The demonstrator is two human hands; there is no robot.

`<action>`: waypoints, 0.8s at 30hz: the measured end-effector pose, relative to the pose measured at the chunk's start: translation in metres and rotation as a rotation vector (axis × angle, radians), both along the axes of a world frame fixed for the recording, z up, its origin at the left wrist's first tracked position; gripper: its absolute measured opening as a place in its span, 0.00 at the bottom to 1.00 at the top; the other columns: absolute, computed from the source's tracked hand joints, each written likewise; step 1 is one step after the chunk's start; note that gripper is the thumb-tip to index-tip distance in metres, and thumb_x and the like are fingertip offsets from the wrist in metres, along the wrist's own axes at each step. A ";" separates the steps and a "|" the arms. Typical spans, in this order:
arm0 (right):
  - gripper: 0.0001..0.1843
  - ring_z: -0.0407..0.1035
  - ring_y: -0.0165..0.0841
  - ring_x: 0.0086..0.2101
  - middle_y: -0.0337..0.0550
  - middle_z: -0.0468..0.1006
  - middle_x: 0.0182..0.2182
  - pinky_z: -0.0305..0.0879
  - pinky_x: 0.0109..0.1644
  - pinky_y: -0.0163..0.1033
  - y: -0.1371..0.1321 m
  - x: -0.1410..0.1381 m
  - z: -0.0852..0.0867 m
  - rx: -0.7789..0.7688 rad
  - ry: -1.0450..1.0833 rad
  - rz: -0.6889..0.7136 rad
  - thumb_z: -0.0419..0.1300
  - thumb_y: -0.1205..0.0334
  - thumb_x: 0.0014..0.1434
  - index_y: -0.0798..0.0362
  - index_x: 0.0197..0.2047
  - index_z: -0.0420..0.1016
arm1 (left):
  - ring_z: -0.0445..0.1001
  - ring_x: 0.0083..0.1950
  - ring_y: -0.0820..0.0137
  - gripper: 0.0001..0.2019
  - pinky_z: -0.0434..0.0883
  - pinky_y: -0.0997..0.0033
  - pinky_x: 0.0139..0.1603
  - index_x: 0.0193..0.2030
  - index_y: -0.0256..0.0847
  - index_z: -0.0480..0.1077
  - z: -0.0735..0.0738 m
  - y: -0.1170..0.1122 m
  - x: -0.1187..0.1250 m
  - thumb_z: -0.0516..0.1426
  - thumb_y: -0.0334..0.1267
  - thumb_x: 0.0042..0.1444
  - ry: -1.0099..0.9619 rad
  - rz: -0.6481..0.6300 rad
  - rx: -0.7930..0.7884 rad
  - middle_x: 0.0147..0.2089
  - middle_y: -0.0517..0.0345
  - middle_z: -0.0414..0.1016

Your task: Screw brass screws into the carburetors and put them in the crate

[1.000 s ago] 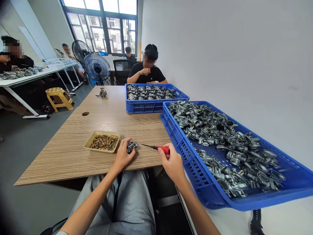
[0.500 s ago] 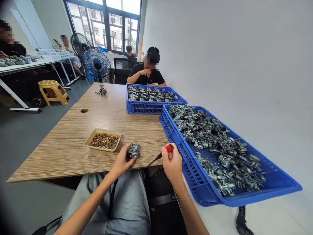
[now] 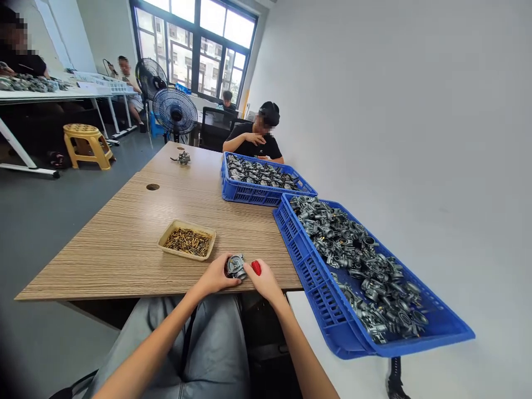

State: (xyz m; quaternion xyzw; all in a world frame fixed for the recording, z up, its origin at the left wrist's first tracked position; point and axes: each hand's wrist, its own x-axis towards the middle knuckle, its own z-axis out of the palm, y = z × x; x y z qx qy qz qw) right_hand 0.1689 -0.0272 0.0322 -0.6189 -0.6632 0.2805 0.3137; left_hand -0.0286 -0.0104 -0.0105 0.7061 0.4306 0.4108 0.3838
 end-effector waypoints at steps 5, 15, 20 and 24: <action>0.25 0.62 0.34 0.28 0.35 0.66 0.24 0.61 0.33 0.39 0.011 -0.008 -0.005 -0.003 0.000 -0.024 0.56 0.34 0.60 0.48 0.28 0.63 | 0.73 0.58 0.56 0.35 0.71 0.52 0.60 0.61 0.42 0.65 -0.008 -0.003 0.000 0.68 0.30 0.45 -0.061 0.003 0.093 0.57 0.48 0.73; 0.24 0.65 0.35 0.26 0.37 0.68 0.25 0.66 0.31 0.41 0.021 0.001 0.014 0.065 0.003 -0.076 0.56 0.35 0.59 0.47 0.29 0.63 | 0.59 0.73 0.54 0.43 0.60 0.44 0.74 0.72 0.46 0.54 -0.023 -0.002 0.003 0.56 0.20 0.48 -0.087 0.011 0.266 0.71 0.43 0.58; 0.24 0.69 0.37 0.27 0.39 0.73 0.25 0.68 0.34 0.42 0.016 -0.013 0.004 0.055 -0.023 -0.043 0.55 0.35 0.60 0.48 0.29 0.65 | 0.56 0.75 0.53 0.45 0.59 0.41 0.74 0.75 0.44 0.47 -0.032 0.001 0.008 0.57 0.21 0.51 -0.091 0.033 0.273 0.72 0.41 0.57; 0.22 0.73 0.38 0.33 0.44 0.80 0.32 0.67 0.41 0.42 0.009 -0.028 0.007 0.123 -0.078 -0.083 0.59 0.38 0.59 0.50 0.36 0.70 | 0.61 0.72 0.54 0.45 0.61 0.41 0.73 0.74 0.44 0.48 -0.033 0.000 0.009 0.59 0.22 0.50 -0.103 0.056 0.253 0.69 0.42 0.61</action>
